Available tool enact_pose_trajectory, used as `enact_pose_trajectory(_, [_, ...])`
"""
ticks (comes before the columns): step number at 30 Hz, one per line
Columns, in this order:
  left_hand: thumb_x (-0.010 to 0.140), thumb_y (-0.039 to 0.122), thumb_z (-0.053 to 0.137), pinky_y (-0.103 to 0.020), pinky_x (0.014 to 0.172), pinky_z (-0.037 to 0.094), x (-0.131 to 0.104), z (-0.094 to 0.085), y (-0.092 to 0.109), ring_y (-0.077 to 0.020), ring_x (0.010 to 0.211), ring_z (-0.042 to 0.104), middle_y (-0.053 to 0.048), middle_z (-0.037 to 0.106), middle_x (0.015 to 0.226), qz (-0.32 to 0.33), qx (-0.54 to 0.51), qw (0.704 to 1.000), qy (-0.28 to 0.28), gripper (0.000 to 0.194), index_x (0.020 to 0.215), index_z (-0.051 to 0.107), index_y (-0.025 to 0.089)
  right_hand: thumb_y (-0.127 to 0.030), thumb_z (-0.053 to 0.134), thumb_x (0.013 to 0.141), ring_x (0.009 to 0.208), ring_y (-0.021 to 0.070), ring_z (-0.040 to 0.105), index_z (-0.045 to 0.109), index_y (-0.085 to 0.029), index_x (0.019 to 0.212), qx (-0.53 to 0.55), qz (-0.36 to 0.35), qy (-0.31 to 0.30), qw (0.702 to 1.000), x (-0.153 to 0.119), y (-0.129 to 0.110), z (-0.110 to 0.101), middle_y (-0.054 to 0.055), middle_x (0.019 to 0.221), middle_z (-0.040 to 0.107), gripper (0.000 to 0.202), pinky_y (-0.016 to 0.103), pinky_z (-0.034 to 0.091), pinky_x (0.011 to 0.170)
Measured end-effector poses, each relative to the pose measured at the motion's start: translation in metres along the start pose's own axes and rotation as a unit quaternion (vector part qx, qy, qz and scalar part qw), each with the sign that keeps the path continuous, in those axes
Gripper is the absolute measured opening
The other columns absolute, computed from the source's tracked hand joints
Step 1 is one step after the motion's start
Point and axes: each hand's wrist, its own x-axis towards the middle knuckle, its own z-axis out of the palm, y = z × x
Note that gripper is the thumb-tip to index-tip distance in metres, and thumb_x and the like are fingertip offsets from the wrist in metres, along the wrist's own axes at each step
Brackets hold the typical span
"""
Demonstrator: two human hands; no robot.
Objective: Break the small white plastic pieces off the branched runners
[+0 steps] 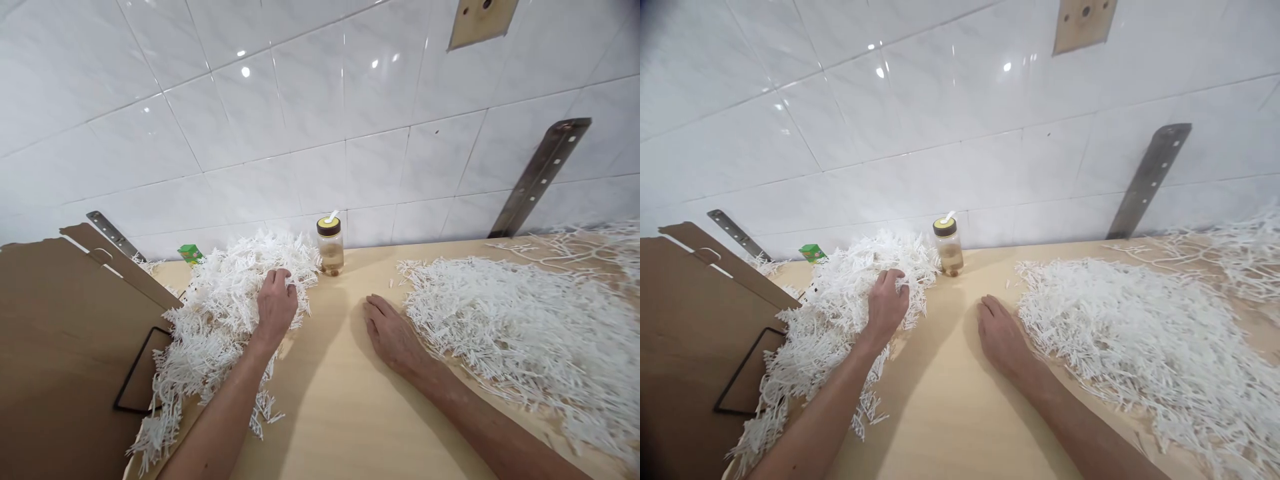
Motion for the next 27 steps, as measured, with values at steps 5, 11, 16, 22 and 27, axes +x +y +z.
enact_pose_trajectory(5, [0.095,0.018,0.05,-0.028,0.074,0.054,-0.045,-0.02,0.035,-0.0174,0.085,0.064,-0.008,0.063,0.093,0.101,-0.129,0.985,0.055,0.014,0.099,0.063,0.018,-0.029,0.046,0.095,0.114,0.0273,0.061,0.063,-0.015,0.117,0.191,0.109,-0.029,0.975,0.004,-0.012,-0.006,0.015,0.124,0.064,0.031,0.047,0.049,0.1])
enact_pose_trajectory(11, [0.088,0.006,0.048,-0.044,0.102,0.051,-0.097,-0.014,0.053,-0.0251,0.122,0.056,-0.013,0.06,0.131,0.158,-0.166,0.966,-0.12,0.045,0.131,0.05,0.02,-0.058,0.055,0.09,0.096,0.0246,0.067,0.069,-0.019,0.115,0.513,0.288,-0.134,0.798,0.01,-0.022,-0.012,0.009,0.106,0.072,0.048,0.039,0.054,0.085])
enact_pose_trajectory(16, [0.084,0.007,0.053,-0.057,0.113,0.039,-0.114,-0.012,0.043,-0.0321,0.144,0.033,-0.012,0.045,0.15,0.162,-0.135,0.956,-0.206,0.048,0.13,0.053,0.021,-0.055,0.071,0.08,0.097,0.0228,0.066,0.069,-0.018,0.115,0.56,0.294,-0.195,0.749,0.015,-0.023,-0.031,0.01,0.11,0.07,0.051,0.036,0.053,0.083])
enact_pose_trajectory(22, [0.081,0.002,0.052,-0.057,0.109,0.043,-0.117,-0.02,0.038,-0.0347,0.144,0.032,-0.012,0.03,0.158,0.095,-0.119,0.969,-0.194,0.05,0.126,0.06,0.023,-0.049,0.074,0.079,0.066,0.0128,0.059,0.069,-0.014,0.111,0.521,0.2,-0.334,0.759,0.014,-0.025,-0.047,0.005,0.082,0.068,0.048,0.025,0.046,0.057])
enact_pose_trajectory(27, [0.083,-0.001,0.046,-0.051,0.11,0.044,-0.112,-0.024,0.038,-0.0322,0.147,0.03,-0.012,0.023,0.161,0.078,-0.123,0.968,-0.203,0.061,0.138,0.052,0.025,-0.06,0.061,0.087,0.057,0.0106,0.054,0.071,-0.015,0.108,0.541,0.223,-0.334,0.739,0.015,-0.025,-0.052,0.0,0.07,0.061,0.051,0.024,0.042,0.053])
